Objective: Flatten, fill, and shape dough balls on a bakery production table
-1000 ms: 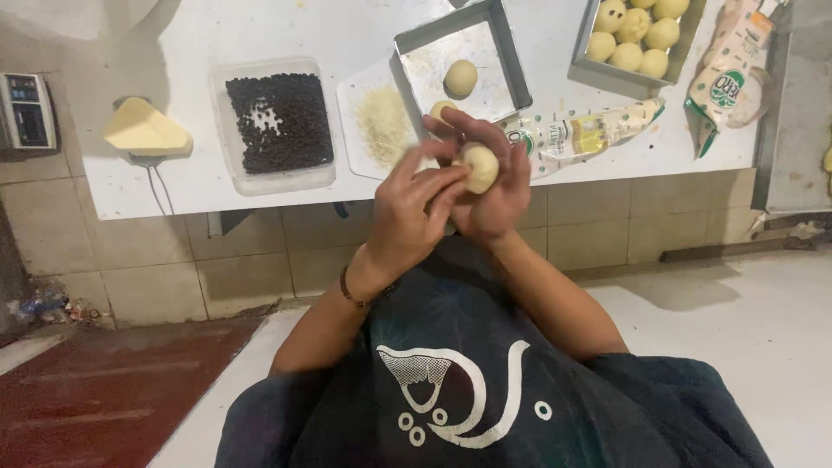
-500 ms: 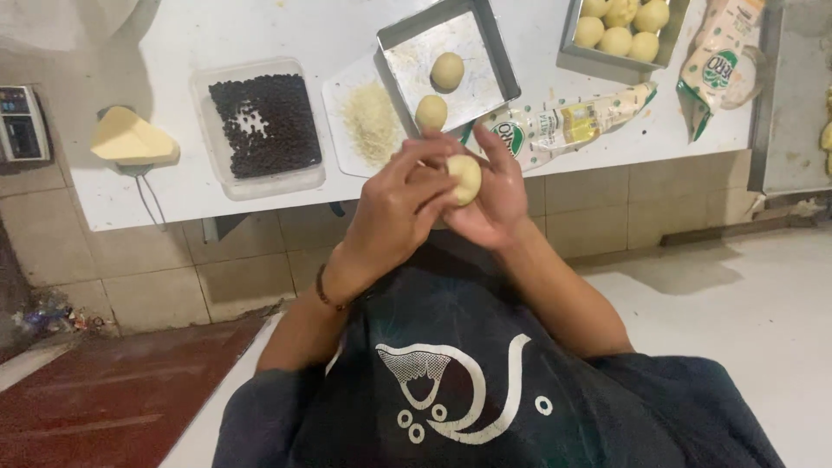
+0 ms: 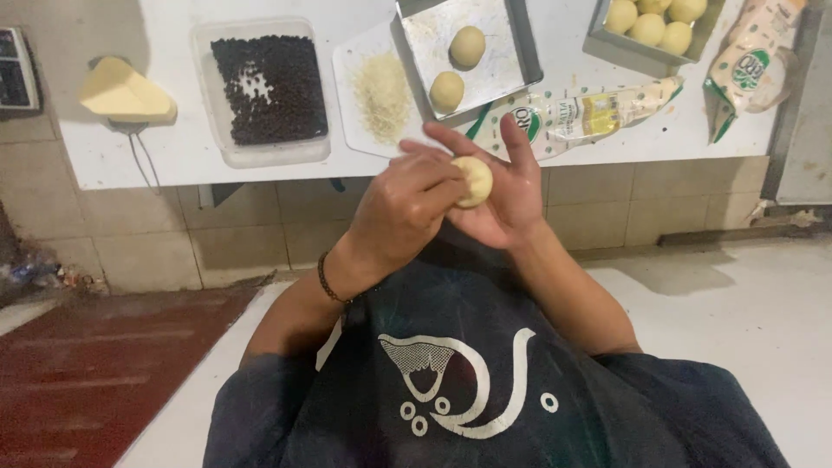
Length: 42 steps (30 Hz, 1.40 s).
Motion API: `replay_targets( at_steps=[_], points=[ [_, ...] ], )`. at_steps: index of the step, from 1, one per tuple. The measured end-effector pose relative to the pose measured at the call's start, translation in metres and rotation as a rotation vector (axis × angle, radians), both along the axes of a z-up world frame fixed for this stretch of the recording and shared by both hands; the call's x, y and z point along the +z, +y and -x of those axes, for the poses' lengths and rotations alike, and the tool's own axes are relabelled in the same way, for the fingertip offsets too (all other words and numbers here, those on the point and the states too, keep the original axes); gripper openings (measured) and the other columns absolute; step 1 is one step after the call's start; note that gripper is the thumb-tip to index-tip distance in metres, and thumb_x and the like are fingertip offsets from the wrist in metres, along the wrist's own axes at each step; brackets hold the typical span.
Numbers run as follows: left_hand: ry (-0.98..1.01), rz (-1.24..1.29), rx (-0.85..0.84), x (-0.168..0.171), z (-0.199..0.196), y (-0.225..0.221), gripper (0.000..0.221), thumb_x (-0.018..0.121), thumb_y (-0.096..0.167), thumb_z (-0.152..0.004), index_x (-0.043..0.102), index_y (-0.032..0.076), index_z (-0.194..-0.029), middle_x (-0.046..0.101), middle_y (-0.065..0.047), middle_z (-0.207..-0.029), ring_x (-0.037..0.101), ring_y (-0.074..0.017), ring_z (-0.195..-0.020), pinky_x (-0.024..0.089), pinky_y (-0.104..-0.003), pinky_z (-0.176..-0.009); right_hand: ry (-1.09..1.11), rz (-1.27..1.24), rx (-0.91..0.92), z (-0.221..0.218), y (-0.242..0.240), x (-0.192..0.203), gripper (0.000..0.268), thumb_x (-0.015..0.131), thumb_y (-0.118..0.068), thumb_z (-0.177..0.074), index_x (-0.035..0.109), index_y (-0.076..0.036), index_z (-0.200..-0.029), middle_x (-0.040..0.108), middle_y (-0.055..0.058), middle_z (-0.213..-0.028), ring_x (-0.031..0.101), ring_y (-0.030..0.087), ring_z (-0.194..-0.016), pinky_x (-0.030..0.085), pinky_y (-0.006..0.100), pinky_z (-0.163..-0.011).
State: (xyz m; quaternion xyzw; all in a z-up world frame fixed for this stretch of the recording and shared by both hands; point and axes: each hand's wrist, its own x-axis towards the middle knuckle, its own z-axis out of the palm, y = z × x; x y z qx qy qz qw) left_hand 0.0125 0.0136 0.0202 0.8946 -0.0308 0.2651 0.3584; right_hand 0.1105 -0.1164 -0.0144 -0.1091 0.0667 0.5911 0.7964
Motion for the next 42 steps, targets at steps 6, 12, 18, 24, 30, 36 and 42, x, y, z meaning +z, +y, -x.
replay_targets(
  at_steps=[6, 12, 18, 24, 30, 36, 42],
  points=[
    [-0.040, 0.141, 0.043, -0.028, -0.001, -0.007, 0.014, 0.062, 0.007, -0.101, 0.074, 0.008, -0.095, 0.070, -0.007, -0.096, 0.072, -0.0273, -0.088, 0.061, -0.033, -0.078, -0.392, 0.083, -0.201, -0.010, 0.003, -0.040, 0.078, 0.039, -0.070, -0.096, 0.055, -0.010, -0.145, 0.057, 0.022, -0.147, 0.051, 0.047, -0.140, 0.044, 0.063, -0.116],
    [0.009, 0.147, -0.056, -0.028, 0.012, -0.009, 0.009, 0.067, 0.004, -0.097, 0.075, 0.003, -0.094, 0.070, -0.014, -0.098, 0.072, -0.0330, -0.090, 0.061, -0.038, -0.077, -0.039, 0.031, 0.006, 0.002, 0.001, -0.008, 0.081, 0.039, -0.070, -0.095, 0.055, -0.008, -0.144, 0.057, 0.026, -0.147, 0.063, 0.041, -0.123, 0.055, 0.058, -0.102],
    [0.006, 0.142, 0.035, -0.034, 0.016, -0.016, 0.011, 0.061, 0.003, -0.100, 0.072, 0.005, -0.097, 0.067, -0.009, -0.097, 0.072, -0.0304, -0.091, 0.061, -0.035, -0.078, -0.215, 0.053, -0.009, 0.003, 0.003, -0.019, 0.082, 0.037, -0.075, -0.093, 0.054, -0.013, -0.145, 0.053, 0.022, -0.151, 0.050, 0.046, -0.142, 0.045, 0.066, -0.115],
    [0.039, 0.010, -0.055, -0.027, 0.024, -0.007, 0.007, 0.071, -0.002, -0.092, 0.073, 0.004, -0.088, 0.069, -0.011, -0.093, 0.074, -0.0268, -0.088, 0.062, -0.033, -0.077, -0.045, 0.026, 0.061, 0.017, 0.001, -0.017, 0.084, 0.031, -0.076, -0.094, 0.054, -0.013, -0.144, 0.054, 0.023, -0.149, 0.050, 0.043, -0.140, 0.044, 0.065, -0.114],
    [0.024, 0.070, 0.047, -0.044, 0.029, -0.010, 0.014, 0.057, 0.005, -0.102, 0.068, 0.008, -0.095, 0.063, -0.004, -0.095, 0.071, -0.0237, -0.087, 0.061, -0.030, -0.080, -0.450, 0.169, -0.136, 0.025, 0.005, -0.039, 0.080, 0.034, -0.074, -0.095, 0.055, -0.012, -0.141, 0.055, 0.022, -0.148, 0.054, 0.046, -0.137, 0.046, 0.064, -0.112],
    [0.061, 0.113, -0.058, -0.064, 0.044, -0.010, 0.016, 0.060, 0.004, -0.100, 0.068, 0.007, -0.087, 0.064, -0.007, -0.094, 0.071, -0.0281, -0.090, 0.058, -0.036, -0.080, -0.243, 0.348, -0.039, 0.037, -0.014, -0.073, 0.075, 0.039, -0.065, -0.095, 0.059, -0.004, -0.132, 0.068, 0.028, -0.120, 0.068, 0.042, -0.108, 0.059, 0.057, -0.095],
    [0.154, 0.442, 0.110, -0.082, 0.072, -0.008, 0.009, 0.074, 0.004, -0.090, 0.077, 0.013, -0.091, 0.075, -0.002, -0.092, 0.074, -0.0281, -0.088, 0.061, -0.035, -0.074, -0.384, 0.471, 0.310, 0.043, -0.028, -0.102, 0.052, 0.046, -0.040, -0.094, 0.054, -0.003, -0.129, 0.064, 0.013, -0.100, 0.067, 0.024, -0.083, 0.059, 0.036, -0.067]
  ],
)
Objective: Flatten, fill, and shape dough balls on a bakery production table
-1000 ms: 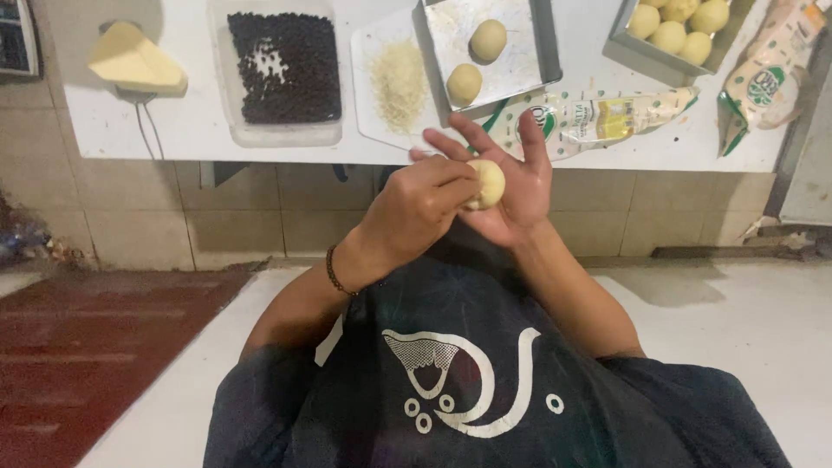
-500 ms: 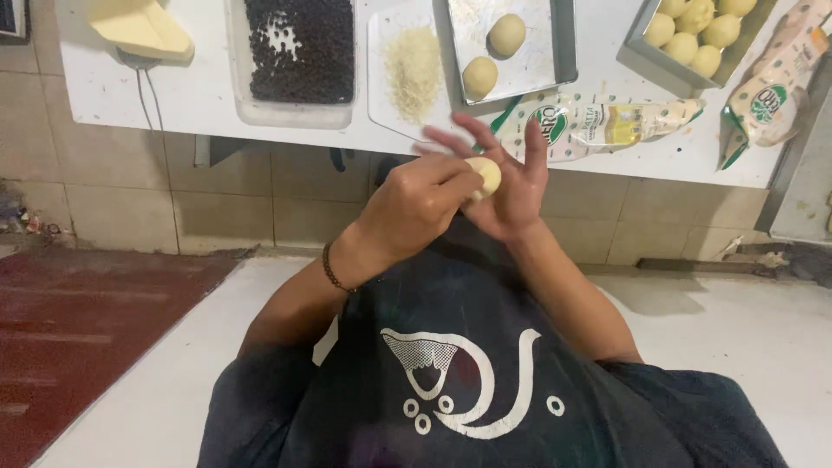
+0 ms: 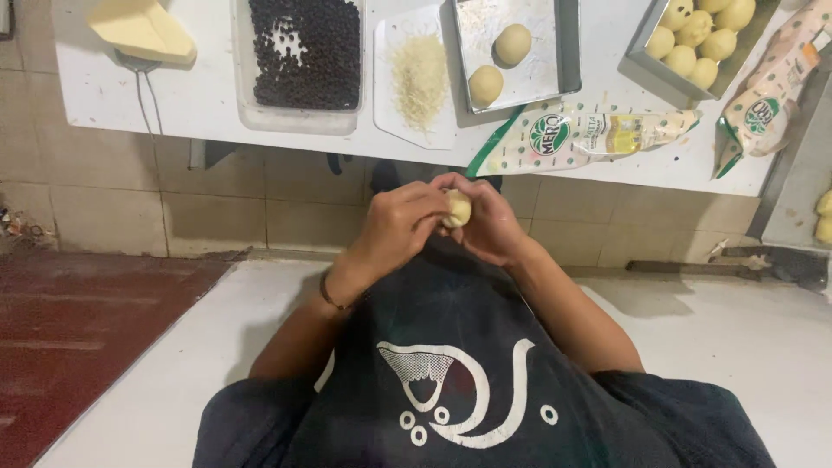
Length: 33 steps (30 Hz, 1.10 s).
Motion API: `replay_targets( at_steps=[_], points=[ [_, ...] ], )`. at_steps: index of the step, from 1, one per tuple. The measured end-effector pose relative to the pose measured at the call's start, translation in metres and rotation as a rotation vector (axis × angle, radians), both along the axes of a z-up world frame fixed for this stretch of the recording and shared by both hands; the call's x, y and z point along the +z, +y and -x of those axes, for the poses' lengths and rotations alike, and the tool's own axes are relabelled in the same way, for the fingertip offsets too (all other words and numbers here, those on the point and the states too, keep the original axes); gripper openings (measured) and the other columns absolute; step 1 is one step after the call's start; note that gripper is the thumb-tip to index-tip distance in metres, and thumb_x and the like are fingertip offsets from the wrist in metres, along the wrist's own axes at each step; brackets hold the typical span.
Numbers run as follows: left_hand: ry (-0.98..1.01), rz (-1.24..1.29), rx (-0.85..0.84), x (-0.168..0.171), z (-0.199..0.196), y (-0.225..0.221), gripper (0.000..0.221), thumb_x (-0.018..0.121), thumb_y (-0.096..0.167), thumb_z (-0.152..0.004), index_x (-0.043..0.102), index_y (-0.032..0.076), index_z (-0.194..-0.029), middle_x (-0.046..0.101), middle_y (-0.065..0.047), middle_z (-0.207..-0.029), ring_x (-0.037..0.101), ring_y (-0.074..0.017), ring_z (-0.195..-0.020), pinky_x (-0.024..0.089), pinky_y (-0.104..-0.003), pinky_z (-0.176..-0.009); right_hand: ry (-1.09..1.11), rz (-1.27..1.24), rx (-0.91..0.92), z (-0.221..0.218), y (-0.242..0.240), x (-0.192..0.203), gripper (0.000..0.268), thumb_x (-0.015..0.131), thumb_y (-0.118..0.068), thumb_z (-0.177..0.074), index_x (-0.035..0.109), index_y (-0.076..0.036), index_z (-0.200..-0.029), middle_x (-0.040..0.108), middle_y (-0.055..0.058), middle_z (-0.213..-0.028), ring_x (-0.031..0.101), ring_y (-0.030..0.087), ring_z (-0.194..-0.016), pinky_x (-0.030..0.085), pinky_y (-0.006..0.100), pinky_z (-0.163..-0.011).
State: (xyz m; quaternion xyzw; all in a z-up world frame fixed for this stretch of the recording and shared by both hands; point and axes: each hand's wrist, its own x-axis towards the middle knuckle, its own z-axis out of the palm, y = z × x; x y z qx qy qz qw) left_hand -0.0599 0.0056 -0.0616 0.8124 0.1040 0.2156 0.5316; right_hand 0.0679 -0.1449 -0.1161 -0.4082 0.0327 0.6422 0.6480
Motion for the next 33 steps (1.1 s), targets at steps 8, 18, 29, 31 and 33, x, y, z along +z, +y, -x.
replay_targets(
  at_steps=[8, 18, 29, 31, 33],
  points=[
    [-0.002, 0.025, 0.279, 0.026, 0.021, 0.034, 0.006, 0.075, 0.001, -0.095, 0.076, 0.001, -0.100, 0.070, -0.013, -0.101, 0.069, -0.0265, -0.094, 0.059, -0.034, -0.076, -0.886, 0.179, 0.220, -0.111, 0.025, 0.085, 0.064, 0.060, -0.003, -0.081, 0.036, -0.007, -0.140, 0.050, 0.011, -0.105, 0.056, 0.021, -0.088, 0.049, 0.032, -0.070],
    [0.195, -0.015, 0.328, 0.027, 0.061, 0.047, 0.006, 0.072, 0.004, -0.097, 0.076, 0.000, -0.097, 0.073, -0.012, -0.095, 0.068, -0.0199, -0.084, 0.055, -0.029, -0.068, -1.853, 0.365, -0.021, -0.240, 0.097, 0.003, 0.067, 0.085, -0.004, -0.083, 0.041, -0.010, -0.133, 0.057, 0.011, -0.090, 0.058, 0.026, -0.078, 0.048, 0.042, -0.065],
    [0.255, 0.075, 0.487, 0.021, 0.081, 0.046, 0.006, 0.072, 0.006, -0.097, 0.077, 0.002, -0.099, 0.073, -0.009, -0.095, 0.064, -0.0165, -0.078, 0.052, -0.028, -0.069, -2.027, 0.256, 0.063, -0.246, 0.100, -0.008, 0.036, 0.070, 0.003, -0.082, 0.054, -0.002, -0.113, 0.066, 0.023, -0.095, 0.061, 0.037, -0.077, 0.045, 0.046, -0.062],
    [0.240, 0.038, 0.490, 0.022, 0.082, 0.050, 0.005, 0.071, 0.005, -0.098, 0.076, 0.002, -0.098, 0.072, -0.009, -0.094, 0.063, -0.0167, -0.077, 0.050, -0.028, -0.069, -2.081, 0.175, 0.028, -0.248, 0.099, -0.008, 0.022, 0.057, 0.004, -0.079, 0.063, 0.001, -0.101, 0.066, 0.019, -0.091, 0.060, 0.034, -0.074, 0.044, 0.045, -0.061],
    [0.234, 0.052, 0.510, 0.027, 0.081, 0.052, 0.011, 0.071, 0.009, -0.100, 0.076, 0.000, -0.103, 0.072, -0.011, -0.097, 0.064, -0.0174, -0.078, 0.052, -0.030, -0.069, -2.245, 0.237, 0.020, -0.248, 0.101, -0.018, 0.022, 0.057, 0.020, -0.084, 0.073, 0.005, -0.088, 0.075, 0.022, -0.086, 0.072, 0.035, -0.081, 0.065, 0.033, -0.063]
  ],
)
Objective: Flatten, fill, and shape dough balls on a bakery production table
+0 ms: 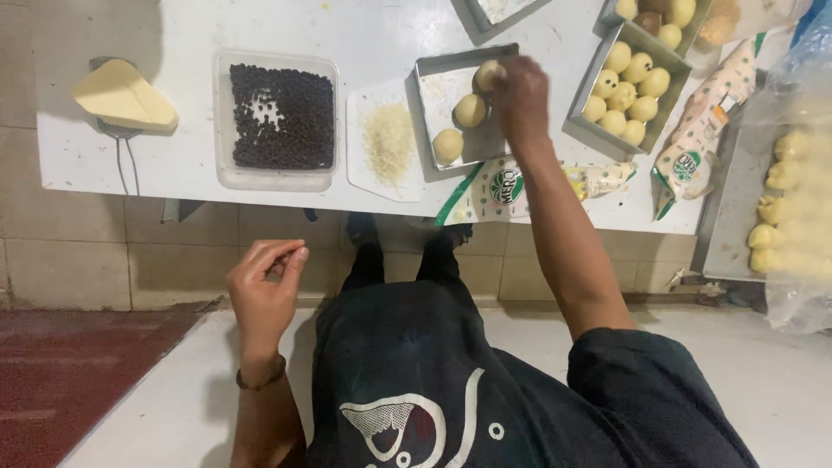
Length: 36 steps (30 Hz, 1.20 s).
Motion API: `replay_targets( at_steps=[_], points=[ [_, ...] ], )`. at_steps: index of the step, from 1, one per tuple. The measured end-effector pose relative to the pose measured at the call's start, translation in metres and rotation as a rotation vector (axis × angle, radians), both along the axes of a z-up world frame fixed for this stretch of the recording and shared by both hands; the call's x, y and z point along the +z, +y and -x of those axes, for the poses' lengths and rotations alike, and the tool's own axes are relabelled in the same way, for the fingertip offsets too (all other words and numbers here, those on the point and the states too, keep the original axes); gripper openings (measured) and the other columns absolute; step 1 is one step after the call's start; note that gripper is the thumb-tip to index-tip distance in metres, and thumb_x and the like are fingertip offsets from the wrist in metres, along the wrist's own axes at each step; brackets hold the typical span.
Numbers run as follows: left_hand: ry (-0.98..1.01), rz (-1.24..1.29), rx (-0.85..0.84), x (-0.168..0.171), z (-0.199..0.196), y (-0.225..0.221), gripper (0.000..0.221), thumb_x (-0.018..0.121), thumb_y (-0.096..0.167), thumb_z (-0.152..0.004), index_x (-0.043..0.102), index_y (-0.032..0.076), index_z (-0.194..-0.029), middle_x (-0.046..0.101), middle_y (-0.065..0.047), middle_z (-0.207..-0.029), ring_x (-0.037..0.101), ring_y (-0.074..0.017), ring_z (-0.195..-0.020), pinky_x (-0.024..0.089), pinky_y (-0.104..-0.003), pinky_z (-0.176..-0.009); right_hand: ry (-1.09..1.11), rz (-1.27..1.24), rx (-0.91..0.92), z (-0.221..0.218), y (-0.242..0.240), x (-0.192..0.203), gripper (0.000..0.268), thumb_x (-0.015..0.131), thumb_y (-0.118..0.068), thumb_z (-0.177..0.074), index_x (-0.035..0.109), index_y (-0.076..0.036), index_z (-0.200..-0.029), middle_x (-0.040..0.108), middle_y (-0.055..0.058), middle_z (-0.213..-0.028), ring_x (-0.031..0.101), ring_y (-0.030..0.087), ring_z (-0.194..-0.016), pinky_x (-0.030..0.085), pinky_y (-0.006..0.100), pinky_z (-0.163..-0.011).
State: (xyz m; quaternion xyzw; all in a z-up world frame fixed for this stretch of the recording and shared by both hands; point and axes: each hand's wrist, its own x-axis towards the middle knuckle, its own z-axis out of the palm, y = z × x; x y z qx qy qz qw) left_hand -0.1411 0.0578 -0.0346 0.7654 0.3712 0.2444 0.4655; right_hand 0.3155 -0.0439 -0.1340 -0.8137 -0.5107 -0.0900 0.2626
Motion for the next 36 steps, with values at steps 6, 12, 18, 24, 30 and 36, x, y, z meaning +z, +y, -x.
replay_targets(
  at_steps=[6, 12, 18, 24, 30, 36],
  points=[
    [0.001, -0.004, -0.015, 0.009, -0.009, -0.001, 0.009, 0.072, 0.006, -0.099, 0.077, 0.000, -0.102, 0.073, -0.012, -0.097, 0.067, -0.0184, -0.080, 0.054, -0.030, -0.068, 0.124, 0.005, 0.025, -0.007, -0.001, 0.013, 0.032, 0.066, 0.014, -0.079, 0.078, 0.007, -0.108, 0.070, 0.024, -0.103, 0.067, 0.039, -0.091, 0.058, 0.044, -0.075],
    [0.004, -0.005, -0.064, 0.017, -0.021, -0.003, 0.011, 0.070, 0.010, -0.100, 0.077, 0.002, -0.102, 0.072, -0.010, -0.095, 0.063, -0.0167, -0.077, 0.052, -0.029, -0.068, 0.216, 0.120, 0.092, -0.030, -0.010, -0.018, 0.015, 0.067, 0.007, -0.080, 0.058, 0.000, -0.070, 0.063, 0.015, -0.089, 0.055, 0.030, -0.077, 0.039, 0.037, -0.058],
    [-0.073, 0.010, -0.154, 0.028, -0.068, -0.024, 0.007, 0.074, 0.004, -0.096, 0.077, -0.002, -0.098, 0.073, -0.011, -0.086, 0.067, -0.0170, -0.069, 0.055, -0.027, -0.064, 0.148, -0.197, -0.221, 0.014, -0.095, 0.087, 0.007, 0.076, -0.006, -0.098, 0.076, -0.003, -0.104, 0.078, 0.012, -0.101, 0.070, 0.017, -0.071, 0.058, 0.028, -0.060],
    [-0.012, -0.173, -0.461, 0.029, -0.185, -0.086, 0.004, 0.084, 0.006, -0.088, 0.082, 0.009, -0.089, 0.075, -0.007, -0.071, 0.071, -0.0245, -0.058, 0.055, -0.032, -0.056, 0.436, -0.372, -0.585, 0.012, -0.262, 0.054, 0.011, 0.082, -0.014, -0.093, 0.080, -0.012, -0.104, 0.077, 0.009, -0.091, 0.076, 0.026, -0.082, 0.063, 0.033, -0.067],
    [0.053, -0.270, -0.540, 0.003, -0.255, -0.123, 0.036, 0.072, -0.003, -0.098, 0.066, -0.005, -0.133, 0.076, -0.020, -0.106, 0.075, -0.0211, -0.078, 0.065, -0.030, -0.065, 0.333, -0.198, -1.254, -0.060, -0.498, 0.003, 0.025, 0.075, -0.028, -0.088, 0.077, -0.016, -0.110, 0.072, -0.004, -0.075, 0.066, 0.013, -0.069, 0.052, 0.034, -0.072],
    [0.257, -0.463, -0.782, 0.021, -0.324, -0.165, 0.063, 0.069, 0.018, -0.097, 0.044, 0.006, -0.154, 0.053, -0.026, -0.146, 0.051, -0.0426, -0.134, 0.054, -0.054, -0.097, 0.271, 0.152, -1.739, -0.122, -0.657, 0.027, 0.105, 0.083, 0.004, -0.080, 0.020, -0.022, -0.160, 0.039, 0.021, -0.135, 0.055, 0.038, -0.102, 0.050, 0.050, -0.093]
  ],
)
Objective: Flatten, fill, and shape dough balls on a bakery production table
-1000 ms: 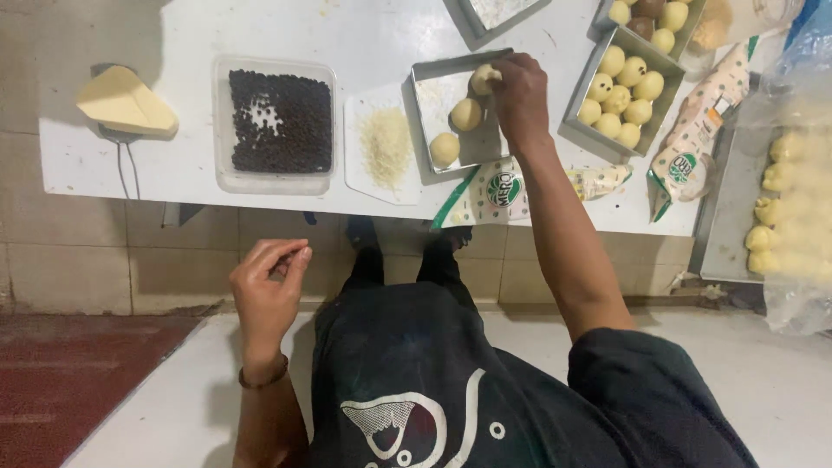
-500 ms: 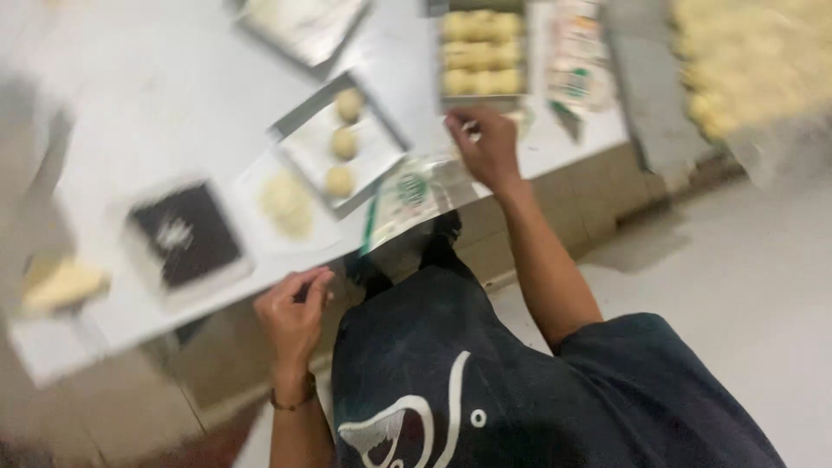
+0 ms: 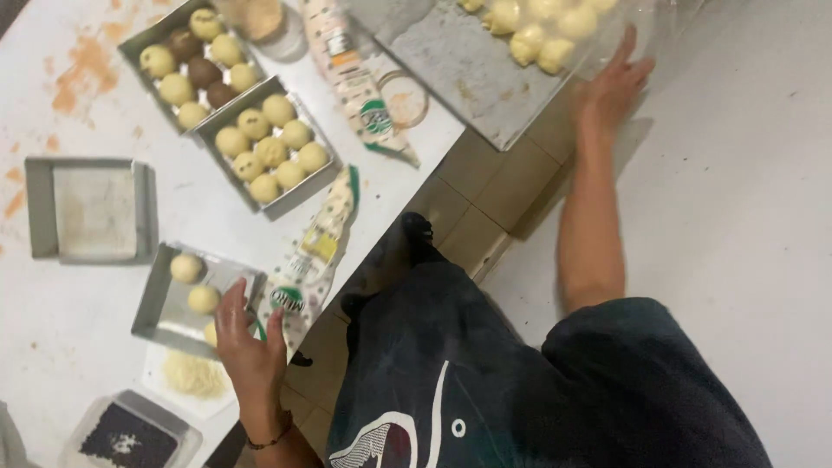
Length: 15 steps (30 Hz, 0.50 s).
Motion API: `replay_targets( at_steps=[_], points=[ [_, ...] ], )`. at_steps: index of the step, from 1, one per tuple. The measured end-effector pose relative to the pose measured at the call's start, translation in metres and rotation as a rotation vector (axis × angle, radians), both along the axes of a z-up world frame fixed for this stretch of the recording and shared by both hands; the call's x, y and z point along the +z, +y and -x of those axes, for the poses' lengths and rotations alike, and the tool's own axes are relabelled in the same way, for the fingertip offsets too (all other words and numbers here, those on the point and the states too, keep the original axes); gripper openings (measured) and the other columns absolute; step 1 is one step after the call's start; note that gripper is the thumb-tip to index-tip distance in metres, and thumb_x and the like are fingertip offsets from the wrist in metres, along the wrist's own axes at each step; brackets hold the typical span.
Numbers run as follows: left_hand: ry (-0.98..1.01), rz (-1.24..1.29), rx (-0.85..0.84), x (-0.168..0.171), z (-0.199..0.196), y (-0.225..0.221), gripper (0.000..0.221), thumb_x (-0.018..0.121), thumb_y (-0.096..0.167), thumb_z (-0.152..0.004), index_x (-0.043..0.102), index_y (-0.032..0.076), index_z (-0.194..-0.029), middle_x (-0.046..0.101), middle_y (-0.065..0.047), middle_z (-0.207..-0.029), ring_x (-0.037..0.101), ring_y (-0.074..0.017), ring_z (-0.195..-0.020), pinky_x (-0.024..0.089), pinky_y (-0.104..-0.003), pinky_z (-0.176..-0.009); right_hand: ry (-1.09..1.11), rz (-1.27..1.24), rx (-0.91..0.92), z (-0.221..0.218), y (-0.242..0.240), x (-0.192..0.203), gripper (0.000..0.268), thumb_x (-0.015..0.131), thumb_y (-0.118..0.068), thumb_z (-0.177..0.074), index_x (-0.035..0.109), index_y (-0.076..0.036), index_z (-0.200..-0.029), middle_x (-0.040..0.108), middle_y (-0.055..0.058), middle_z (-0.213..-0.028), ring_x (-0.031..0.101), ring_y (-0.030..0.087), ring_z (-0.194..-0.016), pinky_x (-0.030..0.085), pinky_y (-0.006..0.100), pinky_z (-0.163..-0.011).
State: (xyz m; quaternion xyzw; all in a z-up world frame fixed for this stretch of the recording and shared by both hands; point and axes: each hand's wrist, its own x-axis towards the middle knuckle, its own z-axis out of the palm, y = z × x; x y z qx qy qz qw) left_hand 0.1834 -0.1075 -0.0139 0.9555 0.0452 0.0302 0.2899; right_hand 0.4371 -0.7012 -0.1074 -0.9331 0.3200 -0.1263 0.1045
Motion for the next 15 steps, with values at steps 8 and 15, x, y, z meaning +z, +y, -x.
replay_targets(
  at_steps=[8, 15],
  points=[
    [0.045, 0.075, -0.102, 0.014, -0.072, -0.099, 0.037, 0.073, 0.016, -0.097, 0.068, 0.002, -0.130, 0.071, -0.017, -0.115, 0.069, -0.0263, -0.096, 0.059, -0.039, -0.079, -0.329, -0.153, 0.402, -0.088, -0.135, -0.061, 0.045, 0.051, -0.007, -0.112, 0.020, -0.019, -0.081, 0.019, -0.006, -0.075, 0.016, 0.011, -0.070, 0.015, 0.037, -0.062],
    [0.086, 0.123, -0.117, 0.012, -0.089, -0.139, 0.036, 0.071, 0.016, -0.097, 0.067, -0.001, -0.128, 0.073, -0.017, -0.113, 0.071, -0.0274, -0.094, 0.060, -0.039, -0.080, -0.037, 0.049, 0.406, -0.077, -0.083, 0.028, 0.063, 0.076, -0.009, -0.099, 0.042, -0.010, -0.153, 0.060, 0.018, -0.146, 0.052, 0.050, -0.124, 0.031, 0.058, -0.096]
  ],
)
